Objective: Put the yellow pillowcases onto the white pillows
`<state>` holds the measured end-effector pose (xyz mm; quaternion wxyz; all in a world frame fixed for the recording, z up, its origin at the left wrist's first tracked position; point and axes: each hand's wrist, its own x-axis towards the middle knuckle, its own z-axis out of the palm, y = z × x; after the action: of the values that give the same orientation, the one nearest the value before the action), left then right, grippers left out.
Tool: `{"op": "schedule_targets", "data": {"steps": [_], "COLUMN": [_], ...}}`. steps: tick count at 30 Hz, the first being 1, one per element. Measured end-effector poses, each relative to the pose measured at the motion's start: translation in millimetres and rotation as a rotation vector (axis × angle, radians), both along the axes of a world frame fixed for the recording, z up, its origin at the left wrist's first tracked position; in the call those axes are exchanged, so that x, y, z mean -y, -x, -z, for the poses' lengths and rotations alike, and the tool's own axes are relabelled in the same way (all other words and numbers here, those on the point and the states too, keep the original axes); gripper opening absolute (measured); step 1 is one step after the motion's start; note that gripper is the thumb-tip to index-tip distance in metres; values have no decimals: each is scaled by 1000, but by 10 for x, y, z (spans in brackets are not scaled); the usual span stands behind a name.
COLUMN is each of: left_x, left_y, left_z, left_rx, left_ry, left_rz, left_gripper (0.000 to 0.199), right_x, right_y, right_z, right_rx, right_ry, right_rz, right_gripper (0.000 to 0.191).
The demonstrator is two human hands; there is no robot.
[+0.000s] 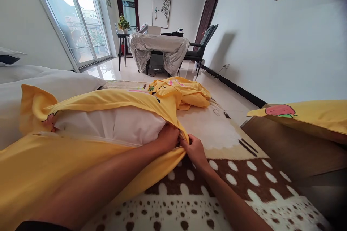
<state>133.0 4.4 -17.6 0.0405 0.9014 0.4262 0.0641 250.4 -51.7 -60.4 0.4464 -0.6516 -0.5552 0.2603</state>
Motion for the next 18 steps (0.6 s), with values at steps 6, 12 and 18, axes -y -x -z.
{"op": "schedule_targets", "data": {"steps": [6, 12, 18], "left_x": [35, 20, 5], "left_y": [13, 13, 14], "left_z": [-61, -73, -56], "left_rx": [-52, -63, -41], "left_ry": [-16, -13, -15], "left_rz": [13, 26, 10], "left_gripper": [28, 28, 27], "right_x": [-62, -274, -172], "right_y": [-119, -382, -287], "right_z": [14, 103, 65], "right_rx": [-61, -239, -506], "right_ry": [-21, 75, 212], "right_rz": [35, 1, -335], "right_gripper": [38, 34, 41]}}
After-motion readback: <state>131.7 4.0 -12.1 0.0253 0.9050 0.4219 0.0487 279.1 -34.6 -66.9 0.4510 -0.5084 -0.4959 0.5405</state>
